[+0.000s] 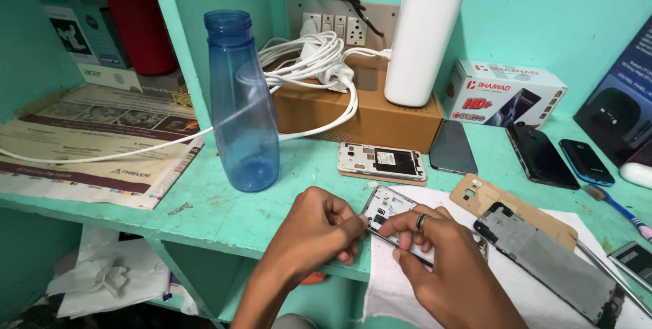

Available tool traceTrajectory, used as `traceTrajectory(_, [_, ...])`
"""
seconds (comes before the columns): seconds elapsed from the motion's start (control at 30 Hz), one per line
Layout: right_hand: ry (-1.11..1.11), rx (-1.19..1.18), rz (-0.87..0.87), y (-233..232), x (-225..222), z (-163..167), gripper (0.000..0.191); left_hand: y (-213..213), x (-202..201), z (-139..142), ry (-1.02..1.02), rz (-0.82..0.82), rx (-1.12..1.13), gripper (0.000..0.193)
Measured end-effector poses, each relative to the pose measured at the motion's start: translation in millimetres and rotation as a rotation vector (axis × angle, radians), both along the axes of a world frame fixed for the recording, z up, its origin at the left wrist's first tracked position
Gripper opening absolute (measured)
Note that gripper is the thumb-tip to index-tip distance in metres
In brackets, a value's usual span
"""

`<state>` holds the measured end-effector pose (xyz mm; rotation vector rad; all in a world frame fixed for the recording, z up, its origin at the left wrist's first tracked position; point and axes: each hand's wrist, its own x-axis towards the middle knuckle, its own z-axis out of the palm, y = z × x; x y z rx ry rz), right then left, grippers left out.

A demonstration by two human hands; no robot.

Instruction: The person disassembles a smartphone by removing the back cover and battery. They then use a screwdriver to unscrew internal components and a plastic card to pry open the device casing. The person handles the phone's internal parts and tools on a cluttered workbench.

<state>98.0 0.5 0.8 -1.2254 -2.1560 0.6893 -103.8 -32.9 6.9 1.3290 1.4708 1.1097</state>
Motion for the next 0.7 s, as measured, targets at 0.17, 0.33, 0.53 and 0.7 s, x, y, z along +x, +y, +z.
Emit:
traceTrajectory(0.17, [-0.002, -0.051, -0.016, -1.5, -3.6, 8.3, 0.027, -1.2, 0.3, 0.8, 0.005, 0.016, -0.02, 0.023])
traceTrajectory(0.33, [-0.012, -0.076, -0.049, -3.0, -3.1, 12.9, 0.025, -0.3, 1.7, 2.8, -0.008, 0.002, -0.004, 0.021])
traceTrajectory(0.53, [-0.025, -0.061, -0.02, 0.3, 0.0, 5.4, 0.027, -1.9, 2.2, 4.8, 0.048, 0.035, -0.038, 0.023])
traceTrajectory(0.7, [-0.024, -0.002, 0.011, 3.9, 6.7, -4.4, 0.023, -1.5, 2.8, 4.0, 0.043, 0.041, -0.031, 0.023])
